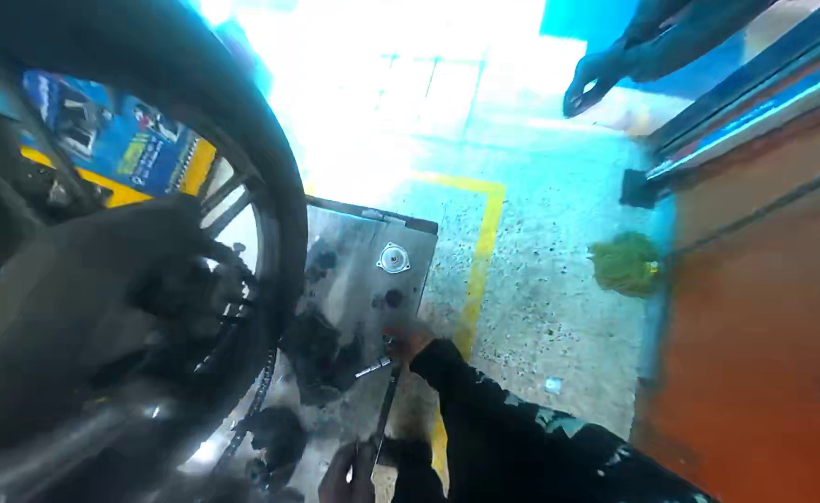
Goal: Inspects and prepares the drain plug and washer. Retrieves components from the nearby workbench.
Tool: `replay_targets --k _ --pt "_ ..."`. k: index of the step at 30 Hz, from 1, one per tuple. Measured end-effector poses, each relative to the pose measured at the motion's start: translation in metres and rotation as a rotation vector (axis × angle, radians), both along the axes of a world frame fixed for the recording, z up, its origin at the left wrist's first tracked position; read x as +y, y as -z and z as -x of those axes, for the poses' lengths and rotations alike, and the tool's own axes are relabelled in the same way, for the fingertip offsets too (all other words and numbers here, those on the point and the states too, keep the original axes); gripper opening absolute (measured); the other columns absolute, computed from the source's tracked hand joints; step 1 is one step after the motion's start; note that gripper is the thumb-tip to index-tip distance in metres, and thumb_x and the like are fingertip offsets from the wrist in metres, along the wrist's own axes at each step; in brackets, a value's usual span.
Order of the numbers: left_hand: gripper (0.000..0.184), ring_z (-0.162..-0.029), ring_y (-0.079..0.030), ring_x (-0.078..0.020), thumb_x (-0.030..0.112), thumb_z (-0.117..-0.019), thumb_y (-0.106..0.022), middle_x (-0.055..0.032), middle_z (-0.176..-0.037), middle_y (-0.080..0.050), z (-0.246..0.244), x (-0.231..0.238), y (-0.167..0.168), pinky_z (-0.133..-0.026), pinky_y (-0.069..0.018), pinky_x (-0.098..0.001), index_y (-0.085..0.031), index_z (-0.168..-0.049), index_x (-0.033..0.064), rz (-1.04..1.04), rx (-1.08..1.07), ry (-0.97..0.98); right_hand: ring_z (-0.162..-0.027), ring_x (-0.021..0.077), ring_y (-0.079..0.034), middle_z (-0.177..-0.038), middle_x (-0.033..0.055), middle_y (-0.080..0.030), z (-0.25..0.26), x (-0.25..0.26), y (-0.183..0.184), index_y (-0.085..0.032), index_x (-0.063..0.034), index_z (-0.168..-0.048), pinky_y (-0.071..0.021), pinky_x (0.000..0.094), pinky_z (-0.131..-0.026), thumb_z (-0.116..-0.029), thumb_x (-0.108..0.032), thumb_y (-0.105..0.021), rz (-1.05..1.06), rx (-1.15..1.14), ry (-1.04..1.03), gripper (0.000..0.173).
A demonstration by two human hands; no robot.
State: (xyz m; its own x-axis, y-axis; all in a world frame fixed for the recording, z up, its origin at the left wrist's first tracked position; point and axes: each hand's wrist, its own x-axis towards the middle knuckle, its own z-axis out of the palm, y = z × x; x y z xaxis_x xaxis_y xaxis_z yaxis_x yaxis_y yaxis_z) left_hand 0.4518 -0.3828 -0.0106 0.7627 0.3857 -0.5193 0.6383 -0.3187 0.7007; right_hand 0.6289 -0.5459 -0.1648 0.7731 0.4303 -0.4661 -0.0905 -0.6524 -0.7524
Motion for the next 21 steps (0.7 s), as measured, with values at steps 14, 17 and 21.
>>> replay_targets --k 14,17,21 --pt "0.027 -0.056 -0.049 -0.0139 0.025 -0.1013 -0.066 -0.0098 -0.087 -0.065 -0.273 -0.003 0.140 -0.055 -0.0471 -0.0349 -0.069 -0.115 0.0027 -0.107 0.180 -0.061 -0.086 0.0180 -0.074 -0.100 0.0100 -0.076 0.022 -0.112 0.048 -0.072 0.0004 -0.113 -0.0625 0.0393 -0.083 -0.0958 -0.006 -0.065 -0.269 0.169 0.569 0.019" --pt "0.022 -0.055 -0.048 -0.0113 0.024 -0.0996 -0.069 -0.0068 -0.083 -0.066 -0.286 -0.008 0.153 -0.053 -0.0447 -0.0318 -0.072 -0.110 0.0044 -0.115 0.166 -0.046 -0.090 0.0191 -0.073 -0.103 0.0121 -0.075 0.080 -0.165 0.080 -0.063 -0.0013 -0.130 -0.0606 0.0407 -0.084 -0.1003 -0.012 -0.062 -0.110 0.462 0.625 0.031" --pt "0.029 -0.068 -0.060 -0.0165 0.028 -0.1019 -0.066 -0.0110 -0.097 -0.072 -0.279 -0.011 0.149 -0.066 -0.0522 -0.0381 -0.072 -0.119 0.0055 -0.166 0.146 -0.013 -0.118 0.0413 -0.064 -0.134 0.0279 -0.062 0.208 -0.243 0.085 -0.046 -0.0025 -0.150 -0.0503 0.0591 -0.101 -0.1051 -0.035 -0.056 0.213 0.794 0.546 0.056"
